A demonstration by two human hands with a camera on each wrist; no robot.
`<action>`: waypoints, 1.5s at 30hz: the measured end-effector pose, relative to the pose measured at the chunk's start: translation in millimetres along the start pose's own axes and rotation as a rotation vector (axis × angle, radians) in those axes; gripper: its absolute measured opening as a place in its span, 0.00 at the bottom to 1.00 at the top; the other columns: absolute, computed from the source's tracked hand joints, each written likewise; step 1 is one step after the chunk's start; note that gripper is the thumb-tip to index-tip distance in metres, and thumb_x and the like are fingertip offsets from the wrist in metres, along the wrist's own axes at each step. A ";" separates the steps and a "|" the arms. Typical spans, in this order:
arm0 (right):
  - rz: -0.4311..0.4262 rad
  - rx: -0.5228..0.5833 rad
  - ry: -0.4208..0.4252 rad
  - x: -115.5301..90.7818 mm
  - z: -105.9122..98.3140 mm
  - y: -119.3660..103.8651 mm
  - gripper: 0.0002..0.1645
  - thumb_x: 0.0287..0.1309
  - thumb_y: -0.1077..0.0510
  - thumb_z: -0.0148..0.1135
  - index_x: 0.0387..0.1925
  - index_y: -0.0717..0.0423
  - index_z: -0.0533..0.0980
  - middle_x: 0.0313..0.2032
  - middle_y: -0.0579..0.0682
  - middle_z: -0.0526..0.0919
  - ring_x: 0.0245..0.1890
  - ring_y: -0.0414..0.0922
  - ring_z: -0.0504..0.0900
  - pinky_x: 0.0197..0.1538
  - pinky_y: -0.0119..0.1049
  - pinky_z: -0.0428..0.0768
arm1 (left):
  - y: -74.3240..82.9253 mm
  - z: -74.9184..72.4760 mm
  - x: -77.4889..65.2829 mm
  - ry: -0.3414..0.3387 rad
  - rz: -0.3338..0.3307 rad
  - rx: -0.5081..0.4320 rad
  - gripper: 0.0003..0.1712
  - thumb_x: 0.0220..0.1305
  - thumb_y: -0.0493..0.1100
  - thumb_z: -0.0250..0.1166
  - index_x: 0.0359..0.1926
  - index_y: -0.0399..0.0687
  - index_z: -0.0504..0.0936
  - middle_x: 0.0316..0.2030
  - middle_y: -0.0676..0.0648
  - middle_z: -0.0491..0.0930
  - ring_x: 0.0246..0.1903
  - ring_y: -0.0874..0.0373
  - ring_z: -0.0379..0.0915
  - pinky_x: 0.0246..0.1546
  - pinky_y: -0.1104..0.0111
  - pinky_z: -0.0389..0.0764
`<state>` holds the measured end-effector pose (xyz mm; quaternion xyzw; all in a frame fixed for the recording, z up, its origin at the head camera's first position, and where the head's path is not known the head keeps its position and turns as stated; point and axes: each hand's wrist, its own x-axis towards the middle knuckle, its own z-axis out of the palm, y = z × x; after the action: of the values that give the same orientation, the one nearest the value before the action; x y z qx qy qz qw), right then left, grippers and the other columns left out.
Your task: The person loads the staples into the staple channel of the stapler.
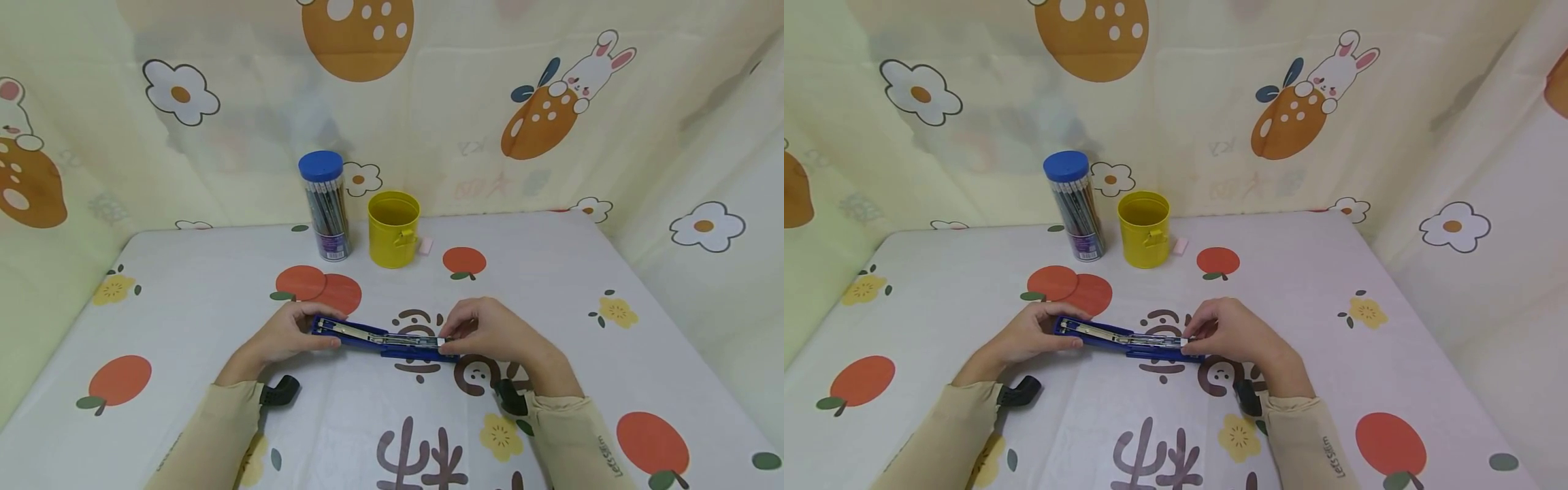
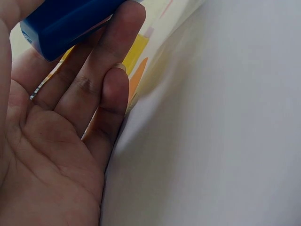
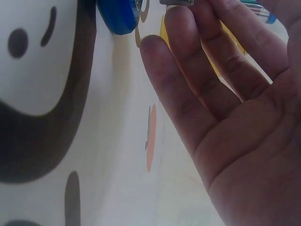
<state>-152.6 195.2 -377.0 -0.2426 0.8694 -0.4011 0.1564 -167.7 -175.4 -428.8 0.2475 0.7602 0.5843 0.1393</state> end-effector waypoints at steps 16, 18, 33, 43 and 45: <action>0.012 0.000 0.003 1.7 0.6 0.5 0.06 0.51 0.58 0.79 0.33 0.49 0.89 0.33 0.44 0.83 0.32 0.45 0.82 0.38 0.37 0.83 | -1.0 -0.9 -0.5 -0.002 0.011 -0.013 0.21 0.56 0.35 0.76 0.51 0.40 0.85 0.46 0.39 0.84 0.43 0.51 0.77 0.43 0.69 0.78; 0.016 -0.001 0.006 1.7 0.4 -0.3 0.07 0.50 0.58 0.80 0.33 0.51 0.89 0.33 0.44 0.83 0.32 0.45 0.82 0.38 0.37 0.83 | -1.0 -0.8 -0.4 -0.002 0.004 -0.012 0.21 0.56 0.35 0.77 0.51 0.40 0.85 0.46 0.39 0.84 0.43 0.51 0.77 0.42 0.69 0.77; 0.021 -0.029 0.016 1.3 0.6 -1.4 0.05 0.52 0.58 0.78 0.33 0.49 0.88 0.32 0.44 0.83 0.31 0.44 0.81 0.37 0.36 0.83 | -0.1 -0.3 0.0 0.003 -0.028 0.016 0.21 0.56 0.38 0.77 0.52 0.41 0.85 0.46 0.41 0.84 0.43 0.49 0.76 0.42 0.69 0.76; 0.031 -0.035 0.012 0.8 -0.1 -1.2 0.06 0.53 0.57 0.78 0.34 0.50 0.88 0.32 0.44 0.82 0.32 0.44 0.81 0.38 0.36 0.83 | 0.1 -0.2 0.1 0.004 -0.023 0.003 0.21 0.56 0.37 0.77 0.51 0.41 0.85 0.46 0.41 0.84 0.43 0.50 0.77 0.42 0.69 0.77; 0.031 -0.033 0.008 1.0 -0.5 -1.5 0.06 0.53 0.57 0.78 0.34 0.50 0.88 0.32 0.45 0.82 0.31 0.44 0.81 0.37 0.36 0.83 | 0.1 -0.3 0.0 0.003 -0.017 -0.001 0.21 0.56 0.37 0.77 0.51 0.40 0.85 0.46 0.41 0.84 0.43 0.50 0.77 0.42 0.69 0.77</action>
<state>-153.2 194.2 -375.6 -0.2298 0.8802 -0.3852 0.1550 -167.8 -175.6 -428.7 0.2400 0.7623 0.5838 0.1431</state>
